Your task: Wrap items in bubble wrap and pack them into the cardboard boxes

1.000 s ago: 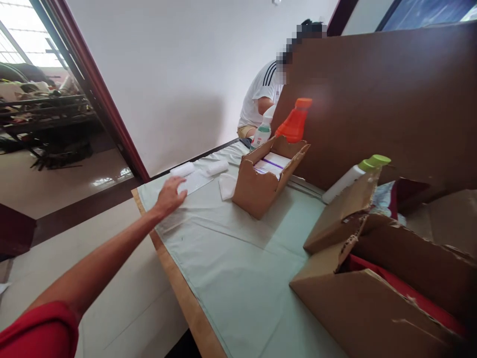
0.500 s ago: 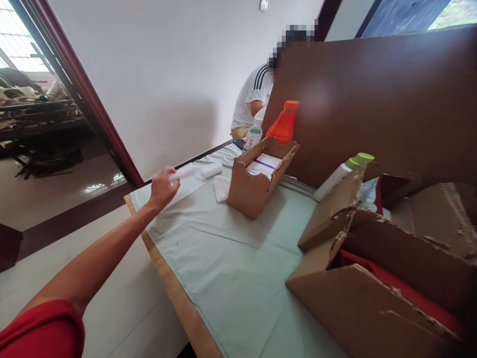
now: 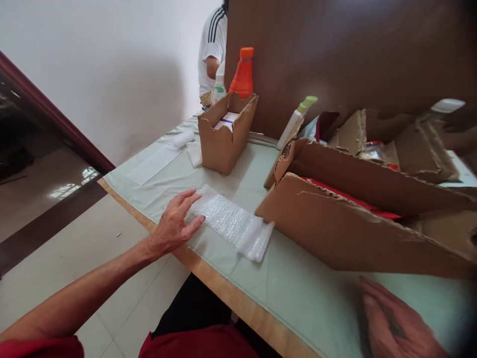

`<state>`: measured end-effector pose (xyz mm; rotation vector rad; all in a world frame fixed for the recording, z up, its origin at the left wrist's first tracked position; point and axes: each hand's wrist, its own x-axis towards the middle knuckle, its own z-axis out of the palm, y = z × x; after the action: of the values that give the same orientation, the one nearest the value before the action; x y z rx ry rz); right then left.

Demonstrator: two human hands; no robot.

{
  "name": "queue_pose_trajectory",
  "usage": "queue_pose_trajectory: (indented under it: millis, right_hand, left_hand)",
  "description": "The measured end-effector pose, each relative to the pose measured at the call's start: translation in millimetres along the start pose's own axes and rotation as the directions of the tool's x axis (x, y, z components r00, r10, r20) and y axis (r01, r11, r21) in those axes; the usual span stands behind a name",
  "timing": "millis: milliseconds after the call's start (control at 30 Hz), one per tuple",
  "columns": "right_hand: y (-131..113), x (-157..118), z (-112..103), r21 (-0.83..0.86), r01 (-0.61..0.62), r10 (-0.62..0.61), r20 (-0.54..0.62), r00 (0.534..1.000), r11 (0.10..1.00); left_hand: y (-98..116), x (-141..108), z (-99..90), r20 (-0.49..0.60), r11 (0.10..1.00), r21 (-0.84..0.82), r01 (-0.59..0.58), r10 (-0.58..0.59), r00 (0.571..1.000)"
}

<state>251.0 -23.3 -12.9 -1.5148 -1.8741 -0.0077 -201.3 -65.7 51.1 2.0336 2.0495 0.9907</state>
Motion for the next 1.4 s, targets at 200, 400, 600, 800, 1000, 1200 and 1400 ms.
queue_pose_trajectory:
  millis: [200,400,600,800,1000,1200,1400]
  right_hand:
    - [-74.4,4.4,-10.6,0.210,0.305,-0.321,0.044,0.946,0.929]
    - [-155.9,62.8,27.5,0.246,0.607,-0.655,0.277,0.703,0.755]
    - [-174.8,83.7,70.1,0.193,0.641,-0.605,0.604,0.519,0.743]
    - [-134.0,47.9,-2.7,0.325,0.488,-0.572,0.253,0.780,0.810]
    - [-142.6,-9.2,-44.9,0.497,0.367,-0.514,0.196,0.835,0.786]
    - [-206.8,-50.7,7.9,0.550,0.446,-0.633,0.208,0.746,0.707]
    - [-151.2,-45.5,-8.4,0.460,0.345,-0.467,0.183,0.865,0.818]
  left_hand:
    - [-44.4,36.5,25.2,0.077,0.936,0.267,0.230,-0.258,0.963]
    - [-48.1,46.4,46.6,0.087,0.942,0.253,0.219,-0.248,0.965]
    - [-31.8,39.8,47.2,0.043,0.964,0.180,0.198,-0.209,0.977]
    - [-25.1,33.6,14.6,0.034,0.972,0.109,0.206,-0.211,0.977]
    - [-6.5,88.9,13.7,0.067,0.989,0.146,0.037,-0.047,0.997]
    - [33.2,163.4,61.8,0.161,0.965,0.171,-0.201,0.174,0.971]
    - [30.1,133.6,75.7,0.119,0.953,0.107,-0.284,0.271,0.955]
